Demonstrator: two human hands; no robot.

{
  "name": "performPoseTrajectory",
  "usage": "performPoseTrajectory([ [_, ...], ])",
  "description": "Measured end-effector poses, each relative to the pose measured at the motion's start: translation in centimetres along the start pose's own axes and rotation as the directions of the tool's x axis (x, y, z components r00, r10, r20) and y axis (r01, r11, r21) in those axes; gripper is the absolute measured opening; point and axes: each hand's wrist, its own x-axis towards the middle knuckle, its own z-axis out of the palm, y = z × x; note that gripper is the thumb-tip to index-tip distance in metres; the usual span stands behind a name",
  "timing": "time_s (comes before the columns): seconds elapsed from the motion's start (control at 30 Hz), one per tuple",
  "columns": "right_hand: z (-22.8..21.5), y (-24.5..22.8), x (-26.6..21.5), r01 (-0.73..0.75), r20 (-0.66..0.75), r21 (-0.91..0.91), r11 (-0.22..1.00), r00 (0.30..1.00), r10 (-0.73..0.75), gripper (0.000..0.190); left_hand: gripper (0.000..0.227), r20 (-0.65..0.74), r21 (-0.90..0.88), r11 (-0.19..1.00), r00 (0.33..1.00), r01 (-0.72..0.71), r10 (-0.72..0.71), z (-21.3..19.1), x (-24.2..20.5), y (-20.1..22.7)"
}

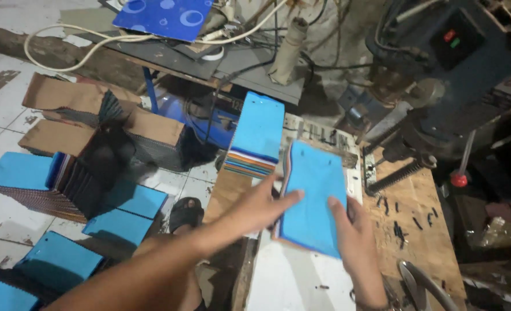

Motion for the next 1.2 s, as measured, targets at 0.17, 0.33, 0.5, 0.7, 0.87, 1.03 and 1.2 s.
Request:
performPoseTrajectory([
  [0.17,5.9,-5.8,4.5,0.42,-0.034,-0.101,0.902,0.904,-0.425,0.064,0.082,-0.236,0.058,0.933,0.904,-0.354,0.358,-7.3,7.7,0.6],
  [0.33,11.1,-6.9,12.2,0.447,-0.002,-0.165,0.879,0.891,-0.454,0.06,0.076,-0.311,0.099,0.947,0.895,-0.304,0.32,-13.2,14.9,-0.2],
  [0.5,13.2,-6.8,14.1,0.33,0.035,-0.226,0.916,0.943,-0.331,0.065,0.076,-0.319,0.053,0.967,0.913,-0.25,0.253,-14.0,17.9,-2.6],
  [0.7,13.5,-6.0,14.0,0.253,0.089,-0.255,0.933,0.967,-0.237,0.084,0.088,-0.283,0.016,0.984,0.943,-0.179,0.176,-13.7,18.4,-4.7],
  [0.87,13.0,-5.7,14.9,0.287,0.121,-0.237,0.928,0.957,-0.265,0.082,0.082,-0.27,-0.123,0.972,0.949,-0.201,0.162,-14.5,23.2,-7.1],
  [1.03,13.0,-5.5,13.6,0.272,0.108,-0.279,0.921,0.962,-0.251,0.081,0.087,-0.267,-0.007,0.981,0.946,-0.193,0.184,-13.5,18.2,-5.0],
  [1.2,13.0,-5.0,14.3,0.288,0.104,-0.284,0.914,0.957,-0.269,0.08,0.085,-0.284,0.01,0.984,0.943,-0.175,0.171,-13.0,15.7,-3.7],
])
